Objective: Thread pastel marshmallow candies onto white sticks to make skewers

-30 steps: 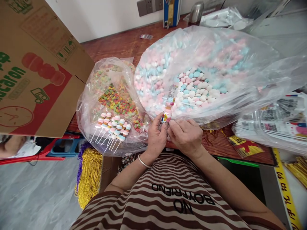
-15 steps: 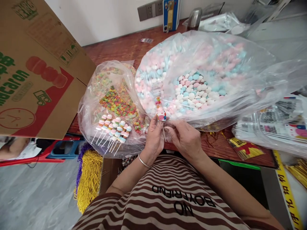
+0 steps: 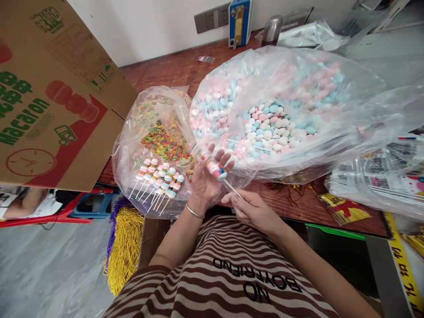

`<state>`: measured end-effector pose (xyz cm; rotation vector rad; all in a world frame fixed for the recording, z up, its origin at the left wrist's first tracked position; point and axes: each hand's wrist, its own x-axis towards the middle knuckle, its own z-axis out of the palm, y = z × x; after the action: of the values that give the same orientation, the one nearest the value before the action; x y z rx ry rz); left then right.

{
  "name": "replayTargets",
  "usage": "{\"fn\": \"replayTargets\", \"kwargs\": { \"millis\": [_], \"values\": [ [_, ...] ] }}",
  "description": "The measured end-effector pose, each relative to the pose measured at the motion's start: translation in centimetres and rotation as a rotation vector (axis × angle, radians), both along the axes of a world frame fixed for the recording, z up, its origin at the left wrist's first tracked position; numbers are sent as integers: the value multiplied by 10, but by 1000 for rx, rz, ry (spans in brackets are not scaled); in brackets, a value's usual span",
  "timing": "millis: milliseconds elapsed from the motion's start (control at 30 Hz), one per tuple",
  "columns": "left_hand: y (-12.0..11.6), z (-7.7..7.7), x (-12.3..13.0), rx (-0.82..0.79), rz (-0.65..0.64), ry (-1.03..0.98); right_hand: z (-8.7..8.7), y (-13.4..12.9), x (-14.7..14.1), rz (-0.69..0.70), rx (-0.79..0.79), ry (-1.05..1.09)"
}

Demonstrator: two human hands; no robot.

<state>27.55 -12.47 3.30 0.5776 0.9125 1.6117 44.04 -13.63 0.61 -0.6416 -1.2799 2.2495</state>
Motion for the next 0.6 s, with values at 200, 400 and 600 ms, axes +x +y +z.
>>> {"fn": "replayTargets", "kwargs": {
  "millis": [200,400,600],
  "values": [
    [10,7,-11,-32,92,-160,9,-11,-4,104,-453,281],
    [6,23,0,-12,39,-314,19,-26,-13,94,-591,370],
    [5,41,2,-76,20,-401,19,-23,-14,-110,-254,175]
  ]
}}
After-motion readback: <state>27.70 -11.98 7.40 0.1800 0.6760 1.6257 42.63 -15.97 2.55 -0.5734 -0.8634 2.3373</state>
